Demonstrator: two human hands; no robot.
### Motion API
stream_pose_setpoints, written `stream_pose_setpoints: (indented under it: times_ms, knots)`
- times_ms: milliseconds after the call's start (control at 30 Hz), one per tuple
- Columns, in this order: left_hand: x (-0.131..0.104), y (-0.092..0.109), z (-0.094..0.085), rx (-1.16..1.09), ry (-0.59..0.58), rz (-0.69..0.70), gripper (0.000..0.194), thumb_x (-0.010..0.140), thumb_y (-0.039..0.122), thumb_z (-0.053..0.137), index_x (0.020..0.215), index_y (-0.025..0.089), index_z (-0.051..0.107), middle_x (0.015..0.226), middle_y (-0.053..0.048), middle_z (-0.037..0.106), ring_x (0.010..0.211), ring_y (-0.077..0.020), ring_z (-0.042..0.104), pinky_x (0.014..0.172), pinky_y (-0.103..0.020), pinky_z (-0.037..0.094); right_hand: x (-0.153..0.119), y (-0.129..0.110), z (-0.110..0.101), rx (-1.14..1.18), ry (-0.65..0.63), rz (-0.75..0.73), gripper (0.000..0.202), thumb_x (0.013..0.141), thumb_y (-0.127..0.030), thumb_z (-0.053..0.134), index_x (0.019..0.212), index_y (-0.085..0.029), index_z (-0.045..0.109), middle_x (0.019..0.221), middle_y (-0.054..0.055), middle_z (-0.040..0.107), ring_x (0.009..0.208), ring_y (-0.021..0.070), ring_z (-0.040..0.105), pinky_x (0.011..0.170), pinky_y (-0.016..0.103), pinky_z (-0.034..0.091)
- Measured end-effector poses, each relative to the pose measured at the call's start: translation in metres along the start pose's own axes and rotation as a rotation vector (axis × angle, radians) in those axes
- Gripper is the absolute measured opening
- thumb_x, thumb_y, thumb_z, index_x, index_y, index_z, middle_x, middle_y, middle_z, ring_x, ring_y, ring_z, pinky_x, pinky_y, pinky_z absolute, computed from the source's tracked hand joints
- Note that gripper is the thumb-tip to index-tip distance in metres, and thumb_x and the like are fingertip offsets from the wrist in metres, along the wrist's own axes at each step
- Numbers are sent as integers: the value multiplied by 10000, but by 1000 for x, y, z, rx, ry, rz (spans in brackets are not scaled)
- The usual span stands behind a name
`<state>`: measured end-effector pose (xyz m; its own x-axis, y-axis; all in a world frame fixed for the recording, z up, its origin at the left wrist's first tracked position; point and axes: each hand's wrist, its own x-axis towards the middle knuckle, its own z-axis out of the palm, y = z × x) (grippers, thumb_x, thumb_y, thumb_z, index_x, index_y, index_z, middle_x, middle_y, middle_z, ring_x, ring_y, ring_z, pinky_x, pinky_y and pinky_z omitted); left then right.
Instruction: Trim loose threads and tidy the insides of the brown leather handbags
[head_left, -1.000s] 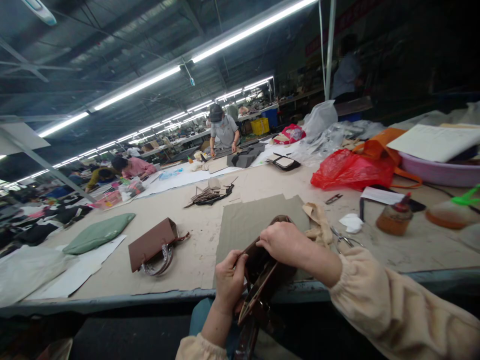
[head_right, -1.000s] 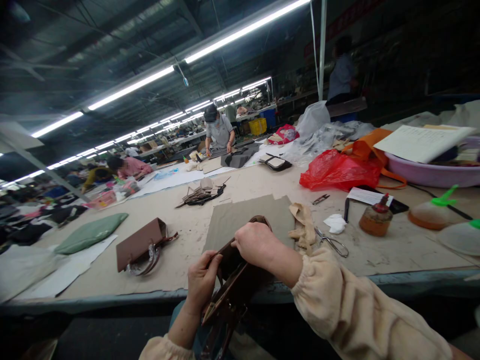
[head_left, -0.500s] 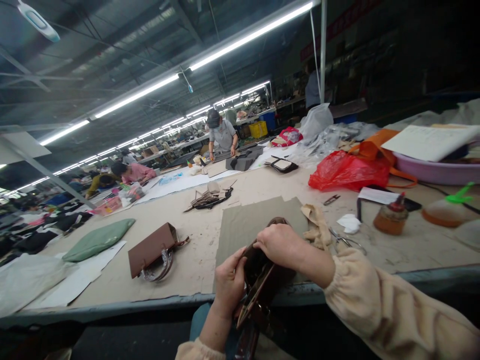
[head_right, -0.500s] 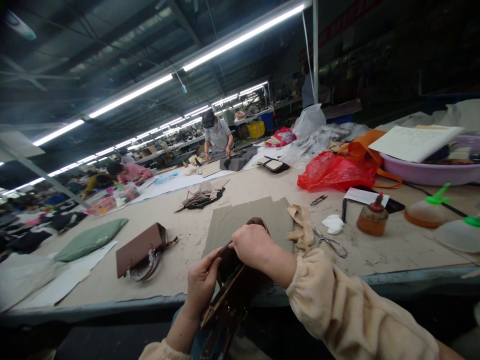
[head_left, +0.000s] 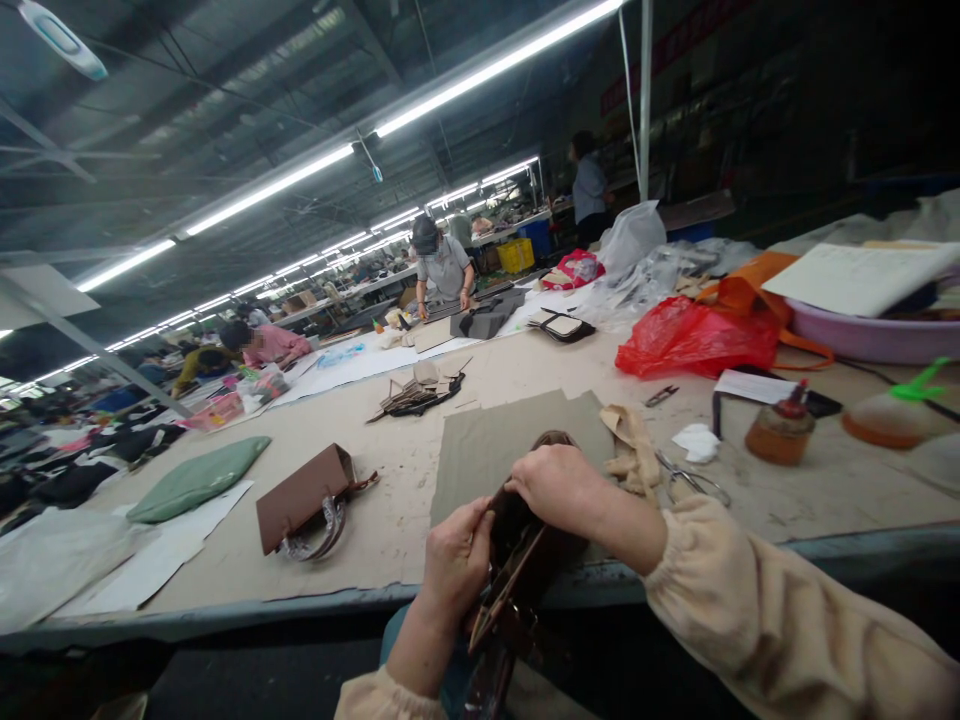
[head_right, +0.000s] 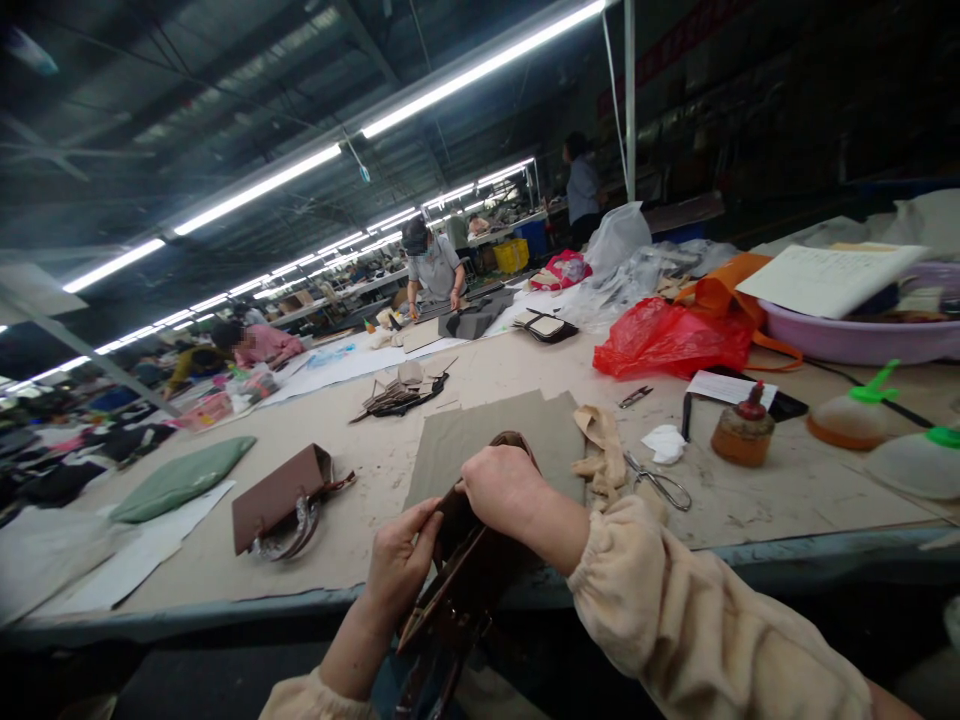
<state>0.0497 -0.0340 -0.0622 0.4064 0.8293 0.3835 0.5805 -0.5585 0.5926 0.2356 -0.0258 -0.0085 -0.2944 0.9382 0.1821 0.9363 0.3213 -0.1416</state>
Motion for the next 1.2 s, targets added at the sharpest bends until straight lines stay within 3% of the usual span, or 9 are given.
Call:
stream_pose_setpoints:
  times_ms: [200, 400, 467, 567, 667, 800, 933, 1067, 1200]
  knots:
    - [18, 13, -10, 127, -71, -24, 182, 815, 332, 537, 809, 184, 644, 735, -12, 656, 676, -126, 583, 627, -215, 421, 1, -1, 1, 20, -3, 9, 347, 854, -341, 413, 785, -166, 705, 757, 124, 694, 740, 234, 642, 627, 285, 443]
    - [29, 12, -2, 318, -28, -41, 229, 858, 298, 458, 753, 208, 641, 685, -7, 645, 637, -127, 577, 577, -224, 367, 1, 17, -8, 165, -46, -84, 381, 842, -436, 430, 726, -191, 698, 711, 68, 690, 673, 179, 620, 582, 241, 396]
    - [28, 10, 1, 349, 7, -31, 228, 860, 292, 451, 749, 200, 627, 685, -12, 641, 650, -133, 583, 597, -231, 373, -1, 27, -14, 305, -131, -108, 404, 807, -522, 458, 739, -193, 681, 676, 37, 674, 601, 147, 589, 523, 223, 364]
    - [23, 9, 8, 393, 47, -26, 223, 865, 291, 438, 747, 189, 598, 688, -18, 628, 659, -142, 580, 612, -241, 376, -9, 38, -16, 325, -146, 12, 460, 688, -615, 555, 813, -180, 638, 700, 32, 650, 601, 155, 564, 486, 231, 325]
    - [23, 9, 12, 451, 70, -11, 215, 872, 279, 416, 751, 183, 565, 700, -23, 614, 667, -148, 572, 618, -249, 373, -19, 41, -13, 212, -67, 37, 412, 621, -525, 659, 830, -176, 592, 760, 43, 625, 685, 182, 561, 527, 245, 329]
    - [35, 17, 1, 541, 94, 17, 219, 876, 263, 400, 730, 183, 542, 681, -23, 603, 660, -149, 565, 609, -252, 357, -30, 53, -9, 157, -76, -189, 140, 638, -207, 644, 757, -185, 573, 865, 35, 585, 759, 160, 549, 604, 235, 353]
    - [48, 39, -22, 699, 63, 83, 235, 871, 280, 404, 686, 188, 514, 657, -23, 596, 636, -157, 557, 580, -270, 318, -21, 84, -11, 162, -116, -378, 174, 695, -69, 499, 779, -180, 603, 944, 44, 583, 805, 140, 553, 688, 223, 379]
    - [46, 57, -16, 763, -13, 115, 223, 867, 271, 395, 687, 193, 502, 658, -24, 598, 598, -160, 543, 550, -283, 284, -6, 91, -12, 150, -178, -197, 284, 652, -42, 476, 847, -163, 643, 931, 75, 634, 867, 182, 578, 732, 243, 400]
    - [30, 54, 8, 730, -2, 61, 224, 868, 245, 379, 682, 193, 492, 646, -26, 591, 597, -160, 545, 553, -283, 295, -19, 57, -10, 137, -177, -44, 329, 663, -79, 457, 932, -154, 632, 948, 108, 654, 920, 225, 588, 751, 280, 406]
